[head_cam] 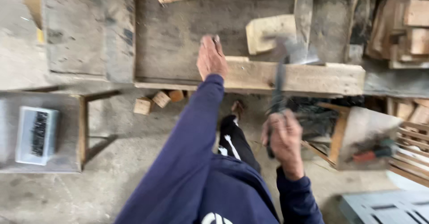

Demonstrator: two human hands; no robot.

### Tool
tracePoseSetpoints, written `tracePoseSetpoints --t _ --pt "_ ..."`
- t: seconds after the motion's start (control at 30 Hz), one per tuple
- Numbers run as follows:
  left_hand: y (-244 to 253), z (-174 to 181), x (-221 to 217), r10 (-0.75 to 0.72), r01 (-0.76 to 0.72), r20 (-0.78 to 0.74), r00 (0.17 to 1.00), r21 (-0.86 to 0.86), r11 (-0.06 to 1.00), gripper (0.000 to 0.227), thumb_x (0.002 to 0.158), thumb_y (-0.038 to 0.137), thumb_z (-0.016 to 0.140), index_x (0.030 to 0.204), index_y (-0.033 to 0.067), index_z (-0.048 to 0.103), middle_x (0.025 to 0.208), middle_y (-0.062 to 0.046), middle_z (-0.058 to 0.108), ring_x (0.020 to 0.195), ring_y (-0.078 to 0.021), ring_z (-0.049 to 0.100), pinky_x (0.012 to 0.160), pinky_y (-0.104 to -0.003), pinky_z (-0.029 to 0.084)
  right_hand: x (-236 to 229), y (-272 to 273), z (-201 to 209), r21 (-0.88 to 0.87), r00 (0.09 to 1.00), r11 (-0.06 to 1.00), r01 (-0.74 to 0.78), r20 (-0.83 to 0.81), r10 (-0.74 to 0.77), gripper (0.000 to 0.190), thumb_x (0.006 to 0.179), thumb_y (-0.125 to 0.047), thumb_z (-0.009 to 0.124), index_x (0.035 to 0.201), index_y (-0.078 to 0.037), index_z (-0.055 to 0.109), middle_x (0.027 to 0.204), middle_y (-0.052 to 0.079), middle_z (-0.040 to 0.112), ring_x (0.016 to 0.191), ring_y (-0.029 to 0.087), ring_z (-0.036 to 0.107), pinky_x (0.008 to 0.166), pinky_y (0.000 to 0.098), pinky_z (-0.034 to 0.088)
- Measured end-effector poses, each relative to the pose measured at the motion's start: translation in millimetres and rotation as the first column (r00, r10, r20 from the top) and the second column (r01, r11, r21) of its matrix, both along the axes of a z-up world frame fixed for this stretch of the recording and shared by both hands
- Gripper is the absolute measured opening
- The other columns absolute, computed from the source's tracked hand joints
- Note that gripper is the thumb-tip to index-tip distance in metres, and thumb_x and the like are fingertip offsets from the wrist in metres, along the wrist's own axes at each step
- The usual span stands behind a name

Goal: The person assembles wooden blocks by placing them on a workbench and securing them with nails using a hammer. The person repeatedly positions the blocks, hammers nails into them, and adjusts their placement to ensure alignment.

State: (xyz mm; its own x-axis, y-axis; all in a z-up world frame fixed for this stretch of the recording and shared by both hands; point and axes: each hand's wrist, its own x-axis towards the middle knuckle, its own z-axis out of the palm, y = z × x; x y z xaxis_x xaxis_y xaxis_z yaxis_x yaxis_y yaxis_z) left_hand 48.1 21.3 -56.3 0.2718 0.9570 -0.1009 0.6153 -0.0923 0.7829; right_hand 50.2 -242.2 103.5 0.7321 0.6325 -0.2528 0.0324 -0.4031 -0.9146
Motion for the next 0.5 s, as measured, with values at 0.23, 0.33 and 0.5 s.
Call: tracePoseSetpoints --t 0.23,0.33,0.5 --pt "3 -2 -2 0.052 -0.078 0.172 0.984 0.145 0.986 0.02 0.104 0.029 0.053 0.11 0.0092 0.051 0.102 -0.019 0.066 0.096 -0.0425 0.064 0.079 -0.051 0.052 23 -7 17 0.476 0.865 0.835 -0.276 0.502 0.0 0.03 0.105 -0.033 0.056 0.095 -0.004 0.058 0.066 0.007 0.06 0.053 0.014 0.055 0.049 0.029 0.044" --pt "7 -1 -3 0.057 -0.088 0.216 0.975 0.137 0.987 0.02 0.103 0.027 0.053 0.109 0.0086 0.052 0.101 -0.019 0.066 0.096 -0.0424 0.064 0.081 -0.051 0.052 -2 3 -29 -0.011 0.901 0.984 -0.18 0.4 0.169 0.034 0.103 -0.037 0.058 0.096 -0.004 0.06 0.066 0.008 0.059 0.054 0.015 0.055 0.05 0.0312 0.044" --pt "-1 -9 2 0.126 -0.131 0.139 0.982 0.023 0.991 0.027 0.111 0.03 0.05 0.105 0.0038 0.05 0.099 -0.023 0.063 0.094 -0.0458 0.061 0.08 -0.053 0.049 -5 -8 -50 -0.209 0.96 0.973 0.096 -0.238 -0.145 0.04 0.104 -0.043 0.059 0.101 -0.002 0.059 0.068 0.008 0.057 0.05 0.016 0.049 0.046 0.0327 0.039"
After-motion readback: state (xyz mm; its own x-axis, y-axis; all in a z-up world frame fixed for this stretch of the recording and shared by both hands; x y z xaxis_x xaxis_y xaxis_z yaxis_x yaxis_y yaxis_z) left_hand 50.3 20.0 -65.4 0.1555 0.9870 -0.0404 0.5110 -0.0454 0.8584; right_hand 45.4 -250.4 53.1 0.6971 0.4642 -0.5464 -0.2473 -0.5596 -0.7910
